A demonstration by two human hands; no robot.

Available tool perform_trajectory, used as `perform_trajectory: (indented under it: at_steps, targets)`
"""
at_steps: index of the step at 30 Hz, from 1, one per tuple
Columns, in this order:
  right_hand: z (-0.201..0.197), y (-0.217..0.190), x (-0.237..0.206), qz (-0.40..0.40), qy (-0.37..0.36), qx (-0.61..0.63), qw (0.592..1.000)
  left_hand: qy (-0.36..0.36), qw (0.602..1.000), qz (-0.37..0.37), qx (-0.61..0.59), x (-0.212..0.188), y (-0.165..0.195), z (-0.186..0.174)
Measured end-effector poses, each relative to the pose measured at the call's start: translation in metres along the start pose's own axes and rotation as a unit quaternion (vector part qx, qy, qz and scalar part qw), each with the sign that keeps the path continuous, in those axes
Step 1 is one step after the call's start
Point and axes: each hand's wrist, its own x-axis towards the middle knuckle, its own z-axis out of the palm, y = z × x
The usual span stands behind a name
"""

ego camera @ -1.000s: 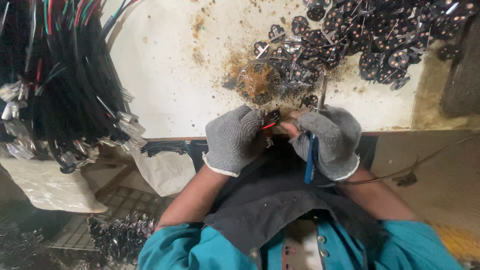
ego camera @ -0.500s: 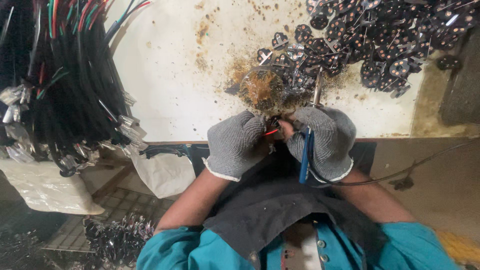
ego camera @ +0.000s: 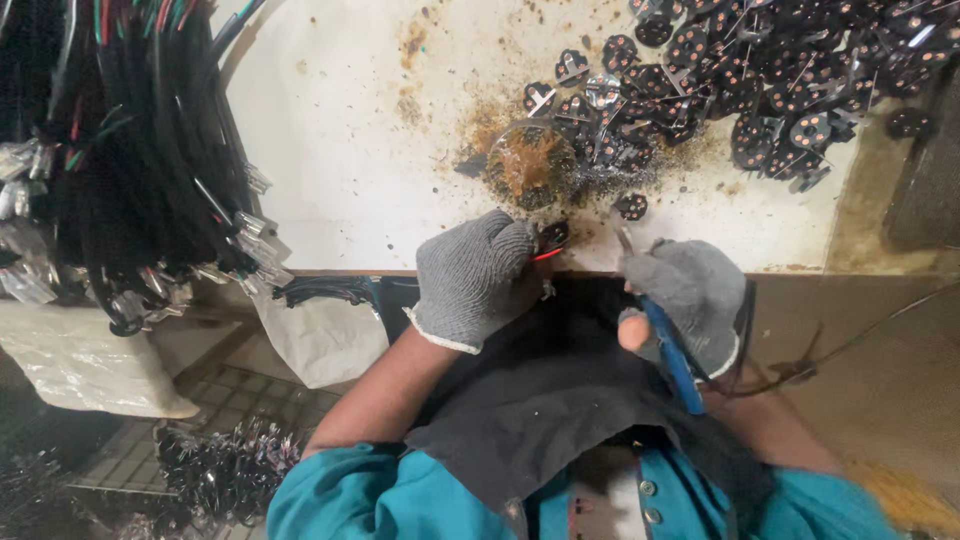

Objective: The person solders wires onto small black electrical plug components at a workbench. They pick up a plug and a wire, hold the wire against the plug's terminal, and touch it with a soldering iron, repeating the process for successive plugs and setting finished ones aside.

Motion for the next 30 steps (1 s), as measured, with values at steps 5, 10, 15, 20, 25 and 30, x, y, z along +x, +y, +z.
perform_trajectory:
  at_steps: [5,10,15,20,25,30]
  targets:
    - [0.024,0.023,-0.026,-0.090,-0.037,-0.047,0.994,0.004,1.000,-0.005,0.005,0.000,0.000,0.004]
    - [0.034,0.041,-0.042,-0.128,-0.044,-0.052,0.989,-0.007,1.000,0.003,0.002,-0.001,-0.004,0.005]
    - [0.037,0.038,-0.048,0.004,-0.073,0.027,0.997,-0.017,1.000,0.002,-0.006,0.000,-0.005,0.004]
    - [0.035,0.037,-0.038,-0.128,-0.023,-0.078,0.988,-0.006,1.000,0.006,-0.007,0.001,-0.005,0.004]
    - [0.034,0.038,-0.037,-0.107,-0.044,-0.076,0.990,-0.002,0.999,0.010,-0.032,0.000,-0.007,0.002]
    - [0.030,0.037,-0.027,-0.127,-0.002,-0.032,0.991,-0.004,0.999,0.008,-0.033,0.002,-0.006,0.000]
